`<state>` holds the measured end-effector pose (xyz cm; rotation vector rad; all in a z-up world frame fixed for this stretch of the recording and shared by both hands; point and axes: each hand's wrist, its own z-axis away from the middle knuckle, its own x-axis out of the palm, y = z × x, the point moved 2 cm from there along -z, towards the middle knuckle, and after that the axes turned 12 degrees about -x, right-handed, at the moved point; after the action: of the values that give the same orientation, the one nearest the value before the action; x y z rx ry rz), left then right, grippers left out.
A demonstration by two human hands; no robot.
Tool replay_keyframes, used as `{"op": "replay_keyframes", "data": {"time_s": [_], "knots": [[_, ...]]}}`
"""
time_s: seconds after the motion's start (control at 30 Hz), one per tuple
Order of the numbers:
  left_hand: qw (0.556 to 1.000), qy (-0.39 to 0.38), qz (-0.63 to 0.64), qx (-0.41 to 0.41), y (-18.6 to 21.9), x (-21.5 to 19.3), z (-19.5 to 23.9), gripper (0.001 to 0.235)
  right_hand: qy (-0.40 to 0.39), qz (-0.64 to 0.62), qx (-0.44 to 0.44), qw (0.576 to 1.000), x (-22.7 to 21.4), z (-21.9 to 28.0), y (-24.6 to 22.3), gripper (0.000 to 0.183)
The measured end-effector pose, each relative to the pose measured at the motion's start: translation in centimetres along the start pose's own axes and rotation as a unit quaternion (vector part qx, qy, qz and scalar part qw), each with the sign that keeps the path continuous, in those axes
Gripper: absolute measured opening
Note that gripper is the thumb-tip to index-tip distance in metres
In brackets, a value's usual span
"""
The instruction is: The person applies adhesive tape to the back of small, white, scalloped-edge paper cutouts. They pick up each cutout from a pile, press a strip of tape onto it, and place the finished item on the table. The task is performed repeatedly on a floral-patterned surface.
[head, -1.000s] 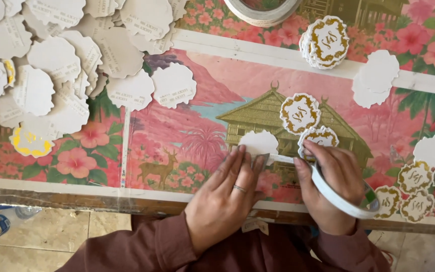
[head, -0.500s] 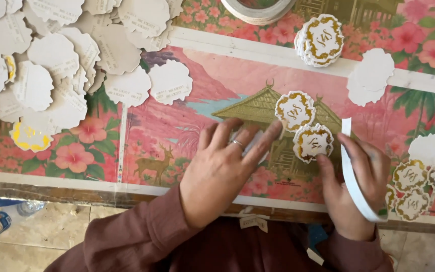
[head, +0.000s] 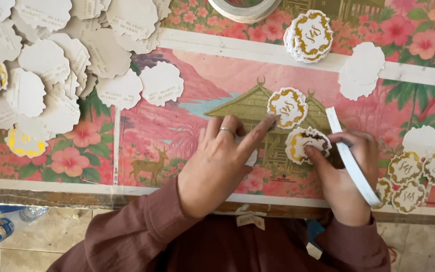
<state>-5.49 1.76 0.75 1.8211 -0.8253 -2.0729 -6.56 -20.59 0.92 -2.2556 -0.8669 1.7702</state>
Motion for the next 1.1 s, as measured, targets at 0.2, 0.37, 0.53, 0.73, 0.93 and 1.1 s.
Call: {"op": "replay_keyframes", "data": {"time_s": [0.2,0.37,0.53,0.73,0.93,1.1], "knots": [[0.999,0.003,0.023,0.022,0.2,-0.7,0.6,0.072,0.08,-0.003,-0.037,0.996,0.3,0.6,1.3,0.019],[0.996,0.027,-0.071,0.054,-2.0,-1.1,0.8,0.074,0.105,0.075,-0.076,0.989,0.0,1.0,1.1,0.017],[0.986,0.111,-0.044,0.114,-5.5,-5.0,-0.1,0.052,0.138,-0.092,0.014,0.986,-0.7,1.9,0.7,0.012],[0.973,0.109,0.192,0.07,-1.5,-4.7,2.2,0.08,0.15,-0.183,-0.069,0.969,1.0,1.8,-3.4,0.013],[0.95,0.209,0.031,0.229,-1.5,-3.0,4.3,0.03,0.054,-0.115,-0.116,0.985,1.5,2.6,-3.0,0.032],[0.971,0.134,-0.005,0.2,-2.7,-1.9,5.7,0.036,0.019,-0.174,0.043,0.984,0.0,2.3,-4.4,0.022]]}}
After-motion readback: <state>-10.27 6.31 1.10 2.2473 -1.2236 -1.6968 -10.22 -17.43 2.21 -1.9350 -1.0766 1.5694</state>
